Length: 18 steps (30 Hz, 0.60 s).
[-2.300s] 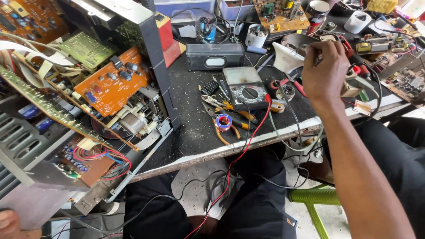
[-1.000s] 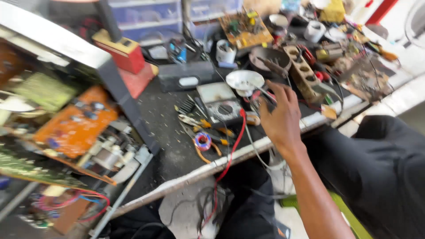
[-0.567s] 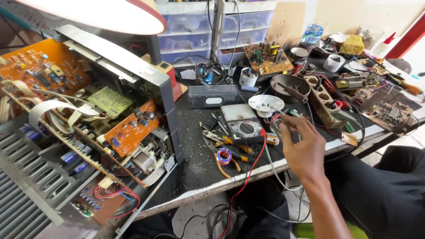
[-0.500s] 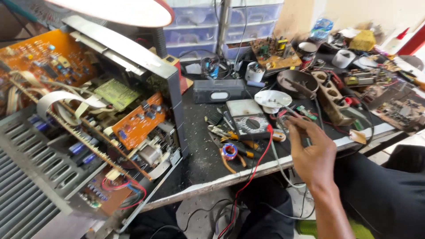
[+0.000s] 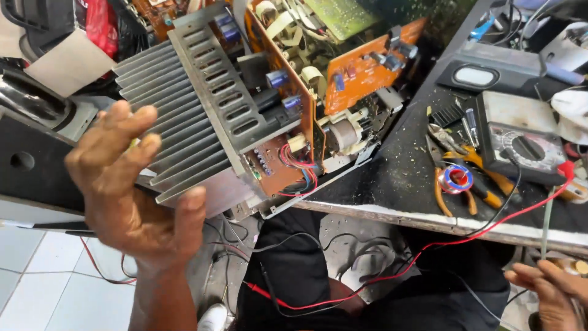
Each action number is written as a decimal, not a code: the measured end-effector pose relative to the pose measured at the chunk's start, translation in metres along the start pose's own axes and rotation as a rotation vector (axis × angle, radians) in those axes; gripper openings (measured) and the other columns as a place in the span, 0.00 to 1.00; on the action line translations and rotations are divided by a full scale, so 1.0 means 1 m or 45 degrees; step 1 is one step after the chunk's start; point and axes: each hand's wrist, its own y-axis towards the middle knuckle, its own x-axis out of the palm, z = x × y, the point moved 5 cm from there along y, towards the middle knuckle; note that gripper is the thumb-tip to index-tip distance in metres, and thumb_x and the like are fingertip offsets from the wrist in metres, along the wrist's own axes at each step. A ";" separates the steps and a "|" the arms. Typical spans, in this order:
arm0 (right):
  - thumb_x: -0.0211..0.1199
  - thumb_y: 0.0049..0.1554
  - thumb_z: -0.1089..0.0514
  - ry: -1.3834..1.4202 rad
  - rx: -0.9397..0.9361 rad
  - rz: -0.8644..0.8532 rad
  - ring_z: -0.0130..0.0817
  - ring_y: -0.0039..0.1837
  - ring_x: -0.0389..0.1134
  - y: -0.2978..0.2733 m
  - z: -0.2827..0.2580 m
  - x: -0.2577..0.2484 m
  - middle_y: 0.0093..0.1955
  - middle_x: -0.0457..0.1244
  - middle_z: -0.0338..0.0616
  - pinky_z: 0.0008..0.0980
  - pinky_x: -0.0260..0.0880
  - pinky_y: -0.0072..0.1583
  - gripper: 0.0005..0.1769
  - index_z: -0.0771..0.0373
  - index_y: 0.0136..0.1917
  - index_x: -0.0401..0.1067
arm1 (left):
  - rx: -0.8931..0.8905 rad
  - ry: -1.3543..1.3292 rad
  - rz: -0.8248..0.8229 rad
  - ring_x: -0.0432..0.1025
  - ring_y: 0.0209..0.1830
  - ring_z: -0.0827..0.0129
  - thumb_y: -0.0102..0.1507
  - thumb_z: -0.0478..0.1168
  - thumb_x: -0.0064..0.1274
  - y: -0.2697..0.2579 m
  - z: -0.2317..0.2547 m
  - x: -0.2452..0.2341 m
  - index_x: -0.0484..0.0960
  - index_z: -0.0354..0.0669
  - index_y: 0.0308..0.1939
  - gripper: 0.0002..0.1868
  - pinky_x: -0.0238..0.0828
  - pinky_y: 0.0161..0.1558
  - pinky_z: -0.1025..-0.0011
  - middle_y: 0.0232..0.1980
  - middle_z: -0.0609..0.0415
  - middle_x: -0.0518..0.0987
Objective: The person uses a multimeter to test points on a circuit board inside an open electronic device. They then lift the device to inspect the internal components and wiring, and finally handle a white plastic component with wires attached.
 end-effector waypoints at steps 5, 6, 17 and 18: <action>0.64 0.49 0.27 -0.226 -0.419 -0.996 0.33 0.73 0.74 0.064 -0.010 0.103 0.77 0.65 0.42 0.38 0.67 0.72 0.53 0.57 0.78 0.58 | -0.116 0.123 -0.030 0.70 0.67 0.44 0.73 0.50 0.42 0.008 0.017 0.013 0.76 0.35 0.50 0.19 0.59 0.80 0.35 0.56 0.37 0.80; 0.65 0.53 0.44 -0.281 -0.482 -0.450 0.29 0.60 0.74 0.063 -0.099 0.138 0.61 0.69 0.40 0.30 0.69 0.65 0.29 0.59 0.62 0.69 | -0.089 0.159 -0.016 0.71 0.65 0.43 0.72 0.49 0.45 0.009 0.021 0.014 0.76 0.34 0.50 0.18 0.57 0.79 0.34 0.55 0.37 0.80; 0.66 0.59 0.57 0.199 -0.350 -0.094 0.24 0.38 0.72 0.064 -0.205 0.272 0.54 0.70 0.41 0.26 0.73 0.46 0.15 0.62 0.59 0.72 | -0.002 0.205 0.078 0.79 0.49 0.40 0.74 0.39 0.41 0.019 0.033 0.024 0.80 0.30 0.39 0.17 0.59 0.72 0.42 0.43 0.38 0.82; 0.66 0.59 0.60 0.463 -0.179 -0.089 0.29 0.39 0.74 0.063 -0.199 0.279 0.49 0.70 0.42 0.26 0.75 0.46 0.14 0.63 0.57 0.70 | -0.010 0.185 0.103 0.78 0.49 0.44 0.73 0.39 0.44 0.019 0.032 0.024 0.80 0.32 0.37 0.15 0.60 0.71 0.42 0.42 0.40 0.83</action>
